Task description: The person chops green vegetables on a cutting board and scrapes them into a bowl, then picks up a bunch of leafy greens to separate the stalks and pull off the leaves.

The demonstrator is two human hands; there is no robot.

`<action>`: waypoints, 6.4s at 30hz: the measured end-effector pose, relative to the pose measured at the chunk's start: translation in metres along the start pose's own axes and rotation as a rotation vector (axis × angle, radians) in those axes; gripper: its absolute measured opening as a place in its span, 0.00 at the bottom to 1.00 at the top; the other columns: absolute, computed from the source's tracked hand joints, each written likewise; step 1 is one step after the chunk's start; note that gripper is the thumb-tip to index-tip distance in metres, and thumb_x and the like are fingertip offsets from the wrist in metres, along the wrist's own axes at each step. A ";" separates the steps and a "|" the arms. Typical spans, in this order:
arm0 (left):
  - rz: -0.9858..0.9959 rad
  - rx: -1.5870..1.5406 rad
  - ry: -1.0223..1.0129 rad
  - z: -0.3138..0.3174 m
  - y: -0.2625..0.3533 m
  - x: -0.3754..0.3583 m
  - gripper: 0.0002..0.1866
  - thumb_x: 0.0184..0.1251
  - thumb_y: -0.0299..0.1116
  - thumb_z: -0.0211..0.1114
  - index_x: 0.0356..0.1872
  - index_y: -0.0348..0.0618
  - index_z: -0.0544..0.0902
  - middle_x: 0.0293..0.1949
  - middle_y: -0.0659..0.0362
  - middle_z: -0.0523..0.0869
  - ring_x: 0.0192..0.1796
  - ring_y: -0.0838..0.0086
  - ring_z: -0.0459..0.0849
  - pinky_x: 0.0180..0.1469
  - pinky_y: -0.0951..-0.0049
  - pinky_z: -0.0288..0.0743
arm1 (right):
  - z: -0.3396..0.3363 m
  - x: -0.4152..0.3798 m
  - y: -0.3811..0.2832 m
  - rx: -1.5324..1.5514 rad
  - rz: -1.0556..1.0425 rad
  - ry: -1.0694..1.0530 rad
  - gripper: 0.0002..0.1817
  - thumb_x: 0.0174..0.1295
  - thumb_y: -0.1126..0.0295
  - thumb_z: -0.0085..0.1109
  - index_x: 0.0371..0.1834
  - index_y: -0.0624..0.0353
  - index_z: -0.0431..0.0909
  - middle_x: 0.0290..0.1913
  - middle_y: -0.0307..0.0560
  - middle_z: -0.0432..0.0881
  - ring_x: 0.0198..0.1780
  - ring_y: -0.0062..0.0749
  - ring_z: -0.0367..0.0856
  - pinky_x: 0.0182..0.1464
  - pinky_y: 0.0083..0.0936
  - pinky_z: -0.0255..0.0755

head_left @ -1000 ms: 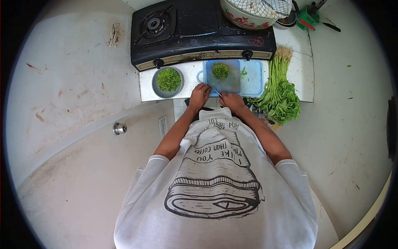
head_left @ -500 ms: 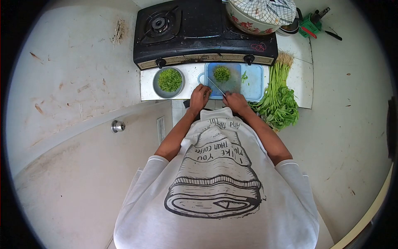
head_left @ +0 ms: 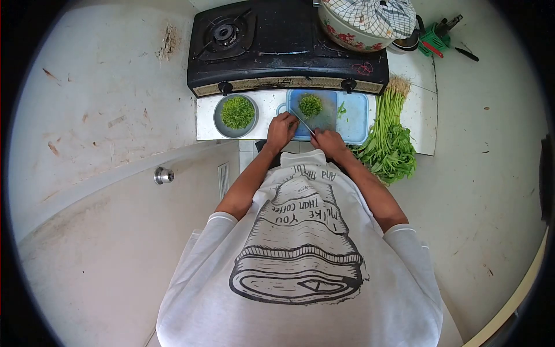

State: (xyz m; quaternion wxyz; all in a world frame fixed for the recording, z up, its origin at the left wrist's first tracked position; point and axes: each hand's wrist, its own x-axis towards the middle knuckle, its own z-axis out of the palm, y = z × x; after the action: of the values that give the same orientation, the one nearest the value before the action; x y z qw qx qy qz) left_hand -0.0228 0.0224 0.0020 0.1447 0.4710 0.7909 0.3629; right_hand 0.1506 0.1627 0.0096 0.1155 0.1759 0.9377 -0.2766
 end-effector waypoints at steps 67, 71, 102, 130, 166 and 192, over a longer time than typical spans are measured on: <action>-0.180 -0.062 0.069 0.006 0.005 -0.010 0.04 0.61 0.27 0.69 0.36 0.40 0.87 0.35 0.52 0.87 0.42 0.53 0.86 0.47 0.56 0.80 | 0.002 0.000 -0.014 -0.014 0.072 -0.032 0.18 0.72 0.59 0.54 0.44 0.67 0.79 0.34 0.66 0.89 0.38 0.61 0.90 0.43 0.53 0.84; -0.182 -0.039 0.042 0.005 0.007 -0.011 0.04 0.61 0.28 0.69 0.36 0.40 0.87 0.35 0.51 0.86 0.42 0.52 0.86 0.47 0.55 0.80 | 0.005 0.001 -0.010 -0.011 0.076 -0.004 0.19 0.72 0.58 0.54 0.44 0.67 0.79 0.33 0.66 0.88 0.38 0.61 0.90 0.44 0.54 0.84; -0.060 0.106 0.036 0.006 0.004 -0.017 0.05 0.62 0.30 0.69 0.37 0.44 0.89 0.37 0.55 0.87 0.44 0.57 0.84 0.49 0.56 0.77 | 0.007 0.005 -0.012 -0.062 0.031 0.037 0.20 0.75 0.57 0.51 0.42 0.67 0.80 0.30 0.64 0.88 0.34 0.59 0.90 0.40 0.51 0.84; -0.044 0.102 0.093 0.004 0.004 -0.014 0.04 0.63 0.30 0.69 0.32 0.42 0.88 0.33 0.53 0.85 0.41 0.54 0.83 0.47 0.55 0.77 | 0.014 0.009 -0.017 -0.078 0.015 0.038 0.17 0.74 0.60 0.50 0.42 0.66 0.79 0.32 0.63 0.89 0.35 0.57 0.91 0.42 0.51 0.84; -0.076 0.129 0.098 0.008 0.003 -0.021 0.05 0.62 0.30 0.70 0.36 0.42 0.88 0.35 0.51 0.86 0.41 0.52 0.85 0.45 0.54 0.78 | 0.008 0.000 -0.023 -0.034 0.022 0.018 0.19 0.74 0.59 0.50 0.42 0.67 0.79 0.31 0.65 0.88 0.35 0.61 0.90 0.41 0.53 0.84; -0.166 0.059 0.093 0.003 0.006 -0.022 0.07 0.59 0.32 0.71 0.36 0.44 0.91 0.35 0.53 0.88 0.38 0.56 0.87 0.45 0.56 0.80 | 0.013 0.006 -0.022 -0.043 0.019 0.017 0.18 0.73 0.59 0.51 0.42 0.67 0.79 0.31 0.66 0.88 0.36 0.60 0.90 0.42 0.54 0.84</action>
State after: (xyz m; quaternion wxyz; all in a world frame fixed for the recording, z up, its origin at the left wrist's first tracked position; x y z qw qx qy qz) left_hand -0.0060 0.0071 0.0019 0.1234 0.3906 0.8433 0.3479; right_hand 0.1383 0.1395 0.0079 0.1138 0.1846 0.9426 -0.2538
